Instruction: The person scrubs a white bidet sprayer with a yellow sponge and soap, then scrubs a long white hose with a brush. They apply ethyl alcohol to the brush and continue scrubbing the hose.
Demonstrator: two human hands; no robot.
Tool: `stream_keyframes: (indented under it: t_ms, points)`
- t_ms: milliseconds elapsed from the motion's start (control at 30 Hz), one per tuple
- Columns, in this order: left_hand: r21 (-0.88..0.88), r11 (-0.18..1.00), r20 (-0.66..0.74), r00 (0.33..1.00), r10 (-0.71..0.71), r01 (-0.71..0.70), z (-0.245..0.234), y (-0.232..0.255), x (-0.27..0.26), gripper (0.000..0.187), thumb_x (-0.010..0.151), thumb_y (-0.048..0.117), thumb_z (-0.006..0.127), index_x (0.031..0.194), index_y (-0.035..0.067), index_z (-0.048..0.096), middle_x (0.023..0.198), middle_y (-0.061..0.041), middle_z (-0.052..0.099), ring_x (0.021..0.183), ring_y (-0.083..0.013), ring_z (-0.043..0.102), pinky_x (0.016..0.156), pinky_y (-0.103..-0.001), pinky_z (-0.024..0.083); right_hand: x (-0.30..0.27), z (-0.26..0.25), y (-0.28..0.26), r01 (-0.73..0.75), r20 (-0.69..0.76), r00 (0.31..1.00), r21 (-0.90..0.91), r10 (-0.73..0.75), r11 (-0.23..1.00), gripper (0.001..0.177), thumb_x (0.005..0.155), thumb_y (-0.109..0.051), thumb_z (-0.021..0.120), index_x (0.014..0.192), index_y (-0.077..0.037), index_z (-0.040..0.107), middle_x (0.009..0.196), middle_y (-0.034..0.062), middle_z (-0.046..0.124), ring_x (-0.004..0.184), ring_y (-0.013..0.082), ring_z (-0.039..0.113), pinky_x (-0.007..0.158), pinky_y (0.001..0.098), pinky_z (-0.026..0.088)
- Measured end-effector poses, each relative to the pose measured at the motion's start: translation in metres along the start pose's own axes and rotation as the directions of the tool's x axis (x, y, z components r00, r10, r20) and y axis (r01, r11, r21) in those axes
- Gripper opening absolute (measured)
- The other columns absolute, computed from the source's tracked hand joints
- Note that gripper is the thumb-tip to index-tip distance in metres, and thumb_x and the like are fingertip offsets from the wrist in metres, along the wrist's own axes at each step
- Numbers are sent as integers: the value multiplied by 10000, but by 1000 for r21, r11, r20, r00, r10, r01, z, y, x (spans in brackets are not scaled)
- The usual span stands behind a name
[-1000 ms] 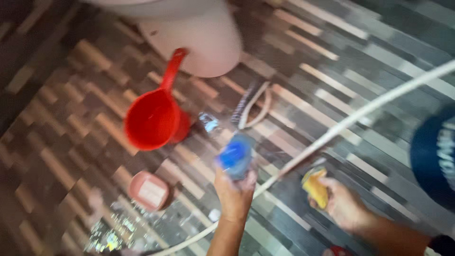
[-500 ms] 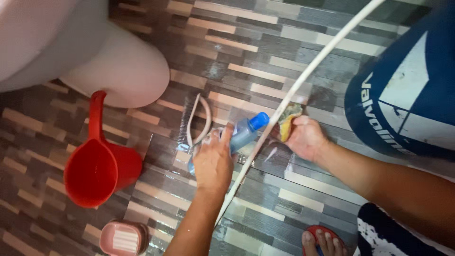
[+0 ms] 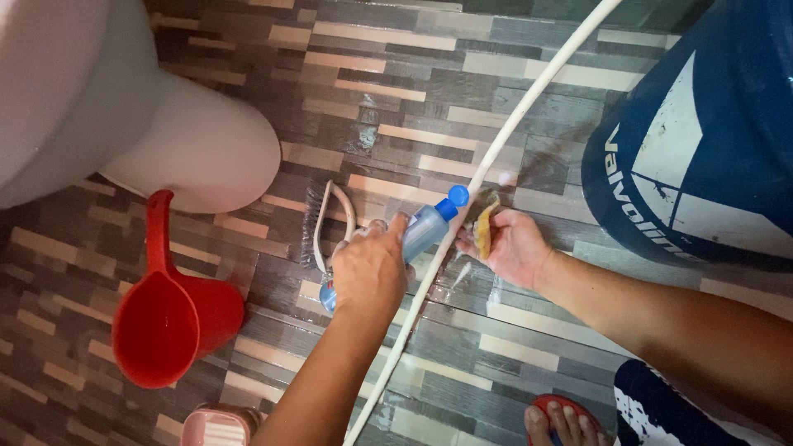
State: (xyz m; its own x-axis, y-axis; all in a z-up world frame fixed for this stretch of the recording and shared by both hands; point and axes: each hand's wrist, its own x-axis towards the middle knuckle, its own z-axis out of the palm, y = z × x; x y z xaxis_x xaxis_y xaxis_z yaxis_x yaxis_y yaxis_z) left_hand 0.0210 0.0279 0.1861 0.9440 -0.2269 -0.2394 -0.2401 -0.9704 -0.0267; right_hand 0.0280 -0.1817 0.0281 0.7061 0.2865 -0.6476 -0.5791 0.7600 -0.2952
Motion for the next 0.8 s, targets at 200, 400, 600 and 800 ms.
stream_keyframes:
  t_ms: [200, 400, 600, 800]
  points:
    - [101, 995, 67, 998, 20, -26, -2, 3, 5, 431, 820, 247, 774, 1199, 190, 576, 975, -70, 685, 922, -286, 708, 741, -434, 548, -9, 11, -2, -17, -58, 998, -51, 14, 999, 381, 908, -124, 393, 1228, -3, 560, 1189, 171, 664, 1131, 324, 647, 1080, 520, 498]
    - [101, 993, 54, 997, 60, -66, -1, 5, 11, 433, 829, 199, 723, 1241, 174, 591, 998, -85, 686, 931, -290, 704, 729, -417, 545, -7, 8, 1, -25, -67, 997, -14, 24, 1000, 385, 908, -142, 412, 1223, 10, 571, 1195, 194, 672, 1141, 345, 655, 1078, 531, 509]
    - [100, 993, -14, 997, 73, -71, 6, 8, 18, 340, 918, 145, 610, 1257, 173, 598, 973, -88, 710, 922, -293, 711, 746, -423, 540, -4, 1, 3, -15, -32, 999, -44, 13, 999, 391, 879, -139, 415, 1215, -27, 582, 1192, 162, 676, 1137, 336, 651, 1070, 528, 501]
    - [126, 990, 5, 998, 70, -70, -1, 13, 19, 253, 906, 143, 607, 1158, 156, 599, 973, -88, 707, 948, -300, 705, 769, -429, 537, -1, -4, 4, -25, -31, 999, -51, 24, 998, 398, 892, -146, 407, 1218, 5, 578, 1184, 172, 682, 1125, 323, 660, 1072, 514, 507]
